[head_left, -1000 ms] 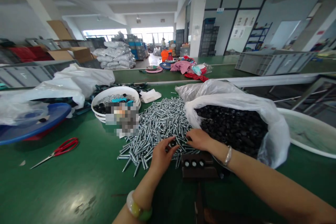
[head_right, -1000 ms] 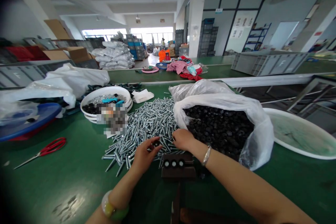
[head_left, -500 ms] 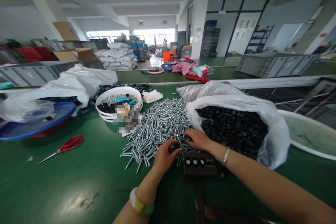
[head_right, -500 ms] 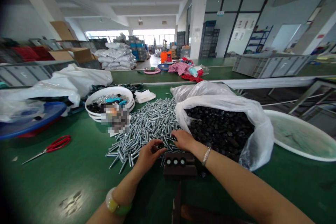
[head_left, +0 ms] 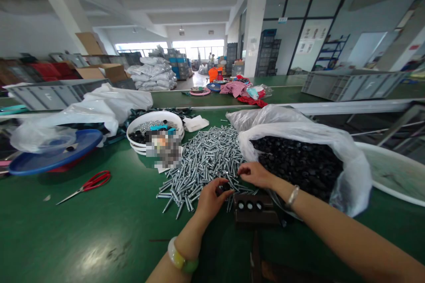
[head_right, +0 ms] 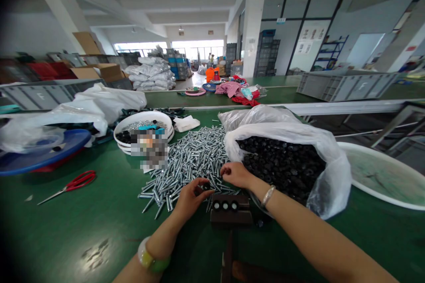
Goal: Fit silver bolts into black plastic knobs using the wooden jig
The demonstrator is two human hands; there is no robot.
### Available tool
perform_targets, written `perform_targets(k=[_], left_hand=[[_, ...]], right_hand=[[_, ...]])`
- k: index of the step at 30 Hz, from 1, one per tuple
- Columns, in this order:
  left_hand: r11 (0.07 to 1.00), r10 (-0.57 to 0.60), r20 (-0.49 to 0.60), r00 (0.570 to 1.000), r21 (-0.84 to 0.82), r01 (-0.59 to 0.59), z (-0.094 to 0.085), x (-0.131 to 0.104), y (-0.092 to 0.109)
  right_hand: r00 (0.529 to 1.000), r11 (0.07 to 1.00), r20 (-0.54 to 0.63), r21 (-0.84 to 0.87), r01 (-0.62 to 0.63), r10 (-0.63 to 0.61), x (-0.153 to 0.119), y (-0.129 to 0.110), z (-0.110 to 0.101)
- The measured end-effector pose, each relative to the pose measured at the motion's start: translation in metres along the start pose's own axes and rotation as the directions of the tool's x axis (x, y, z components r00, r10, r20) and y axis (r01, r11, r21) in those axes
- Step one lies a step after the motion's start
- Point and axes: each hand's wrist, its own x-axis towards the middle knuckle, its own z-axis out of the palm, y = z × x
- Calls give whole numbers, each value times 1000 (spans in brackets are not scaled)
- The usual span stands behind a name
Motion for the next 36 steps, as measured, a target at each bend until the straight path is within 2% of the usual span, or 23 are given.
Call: perform_targets(k=[3,5,8,9,11,13,16,18,21,24,26,28,30,32,34,36], left_hand=[[1000,0,-2,1000,19,0,-1,1,1],[1000,14,-13,1000,27,-14,-1,1,4],[998,35,-30,999,48,-34,-3,1,13],[997,46,-25,999,59,-44,-4,0,16],[991,93,5,996,95,-93,-8,-1,25],[975,166,35,986,146,-169,-14,-2,33],[952,246,16,969,187,-245,-23,-4,47],[953,271,-4,963,145,-267,-27,-5,57],[956,292,-18,956,13,-292,-30,-8,70],[966,239,-6,971,-98,-238,-27,-16,87],[975,180,81,980,-144,-167,-21,-23,100],[979,155,226,962,-168,-119,-12,-28,115],[983,179,343,922,-109,-150,-1,-30,129],[962,218,400,890,67,-265,12,-28,138],[887,235,421,876,275,-370,23,-23,143],[814,221,437,872,409,-412,32,-18,144]], right_hand=[[999,989,22,142,-46,43,-12,-19,-11],[992,948,110,301,-100,69,-21,-32,-13],[959,768,266,594,-240,94,-30,-45,-9],[951,702,293,657,-273,96,-32,-47,-7],[945,645,309,702,-303,108,-33,-50,-3],[956,685,265,674,-276,124,-34,-53,-1],[992,816,24,566,-116,125,-37,-62,0],[992,844,-75,534,-49,104,-42,-69,-2],[994,769,-20,635,-69,106,-59,-71,-9],[975,687,-98,724,-68,199,-83,-59,-20],[947,689,-155,719,-88,282,-100,-44,-27],[928,714,-176,689,-122,329,-119,-29,-32],[918,746,-203,652,-133,341,-137,-17,-35],[910,769,-226,624,-138,347,-153,-9,-37],[895,775,-245,613,-155,373,-165,-2,-38],[877,774,-260,609,-176,404,-173,5,-38]])
